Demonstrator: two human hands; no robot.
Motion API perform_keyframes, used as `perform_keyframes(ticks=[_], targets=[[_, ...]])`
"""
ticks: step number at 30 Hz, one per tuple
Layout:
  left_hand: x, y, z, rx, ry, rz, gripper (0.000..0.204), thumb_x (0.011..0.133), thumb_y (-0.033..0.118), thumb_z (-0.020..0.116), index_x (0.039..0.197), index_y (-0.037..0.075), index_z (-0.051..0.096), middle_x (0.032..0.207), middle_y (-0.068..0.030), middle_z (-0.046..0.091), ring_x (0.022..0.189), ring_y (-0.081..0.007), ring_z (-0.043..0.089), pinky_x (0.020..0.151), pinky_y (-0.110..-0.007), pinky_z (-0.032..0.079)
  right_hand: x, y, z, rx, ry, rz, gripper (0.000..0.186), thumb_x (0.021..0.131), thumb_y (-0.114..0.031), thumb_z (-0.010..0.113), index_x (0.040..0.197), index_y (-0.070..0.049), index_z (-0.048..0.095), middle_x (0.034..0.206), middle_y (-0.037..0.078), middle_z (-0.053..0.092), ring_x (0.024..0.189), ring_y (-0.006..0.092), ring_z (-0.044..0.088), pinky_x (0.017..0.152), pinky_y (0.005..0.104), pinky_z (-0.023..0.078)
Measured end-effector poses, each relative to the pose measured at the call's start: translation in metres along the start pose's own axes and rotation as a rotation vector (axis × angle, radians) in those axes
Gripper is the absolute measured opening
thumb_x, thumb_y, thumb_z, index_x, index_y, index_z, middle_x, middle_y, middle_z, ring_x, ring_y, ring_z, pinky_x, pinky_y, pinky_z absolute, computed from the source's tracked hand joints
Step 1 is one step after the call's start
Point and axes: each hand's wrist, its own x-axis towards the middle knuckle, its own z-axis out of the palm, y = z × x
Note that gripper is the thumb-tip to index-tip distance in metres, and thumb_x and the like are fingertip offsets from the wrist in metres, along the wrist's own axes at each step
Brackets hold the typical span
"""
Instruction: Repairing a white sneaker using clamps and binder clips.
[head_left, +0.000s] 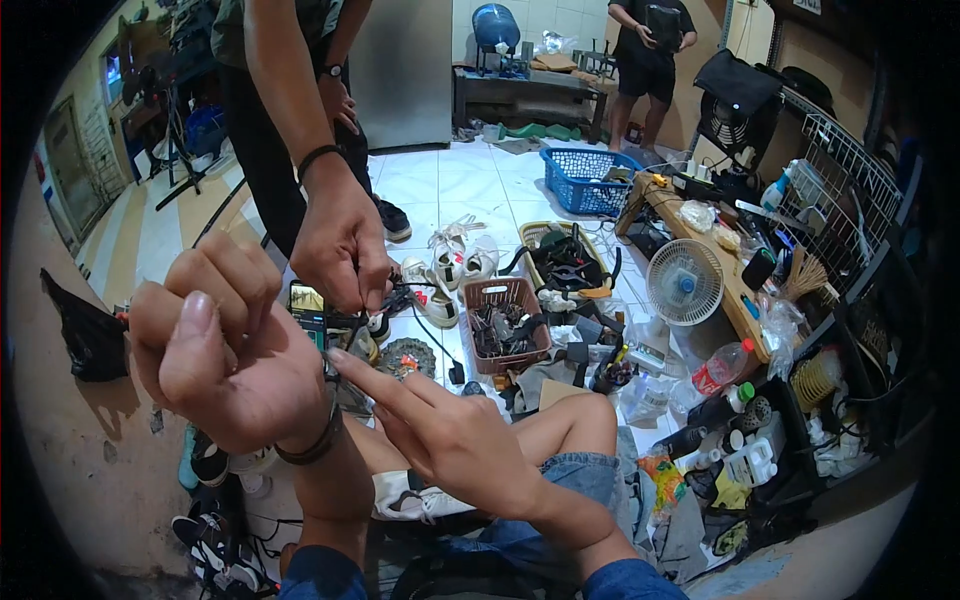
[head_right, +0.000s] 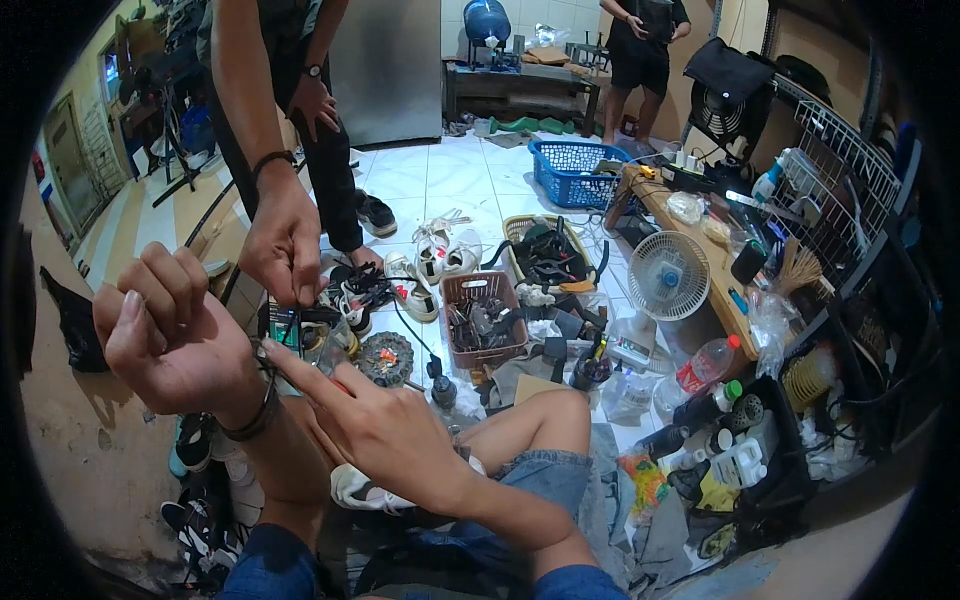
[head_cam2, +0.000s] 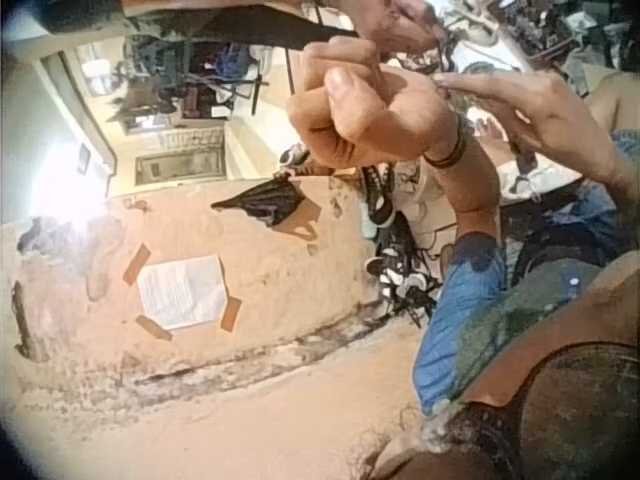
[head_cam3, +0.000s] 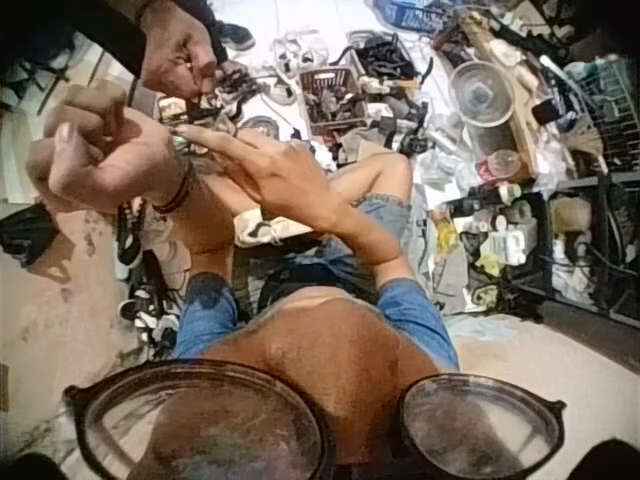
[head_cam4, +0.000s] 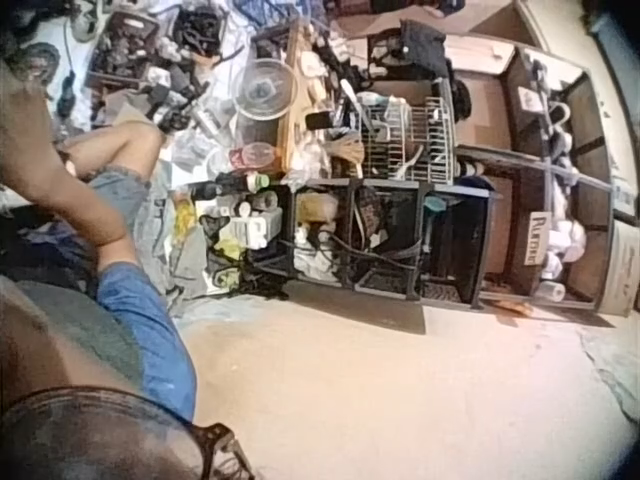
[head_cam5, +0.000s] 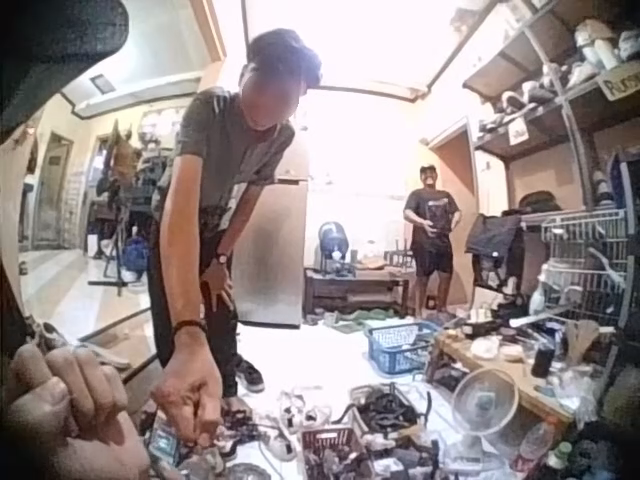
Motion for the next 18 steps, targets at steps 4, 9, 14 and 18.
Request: perform_keyframes(ticks=[4,9,14,18], targets=[[-0.005,-0.004,0.006,0.059,-0.016,0.025,0.027,0.085,0.011,0.041,0.067,0.014,0.022,0.06,0.0004,0.022,0.057,-0.0112,0.02,0.052,-0.029,0.021,0.014,0.0,0.004,-0.023,0.056,-0.011,0.056,0.098,-0.017,0.061,0.151,-0.024,0.046,0.079,0.009,0.055,0.056,0.0292,0.058,0.05,0.0404,0.048],[-0.002,-0.003,-0.002,-0.015,-0.028,-0.016,0.026,0.085,0.012,0.042,0.068,0.014,0.022,0.06,0.0004,0.022,0.057,-0.0112,0.02,0.052,-0.03,0.021,0.0,0.005,-0.004,-0.033,-0.034,-0.007,0.053,0.097,-0.017,0.061,0.148,-0.021,0.049,0.082,0.009,0.056,0.058,0.0304,0.06,0.05,0.0401,0.05],[-0.01,-0.002,0.004,-0.047,-0.06,-0.051,0.027,0.086,0.013,0.043,0.067,0.014,0.022,0.06,0.0005,0.022,0.058,-0.0112,0.02,0.052,-0.03,0.02,0.013,0.006,0.005,-0.071,0.053,-0.058,0.057,0.096,-0.016,0.063,0.151,-0.023,0.047,0.081,0.007,0.056,0.055,0.0278,0.057,0.049,0.0386,0.049],[-0.002,-0.003,-0.004,-0.076,0.012,-0.05,0.028,0.086,0.013,0.043,0.067,0.015,0.023,0.06,0.0008,0.022,0.058,-0.0107,0.021,0.052,-0.029,0.02,-0.004,0.007,-0.004,-0.046,-0.047,-0.002,0.052,0.098,-0.018,0.059,0.148,-0.02,0.048,0.085,0.008,0.057,0.058,0.0291,0.061,0.049,0.039,0.049]])
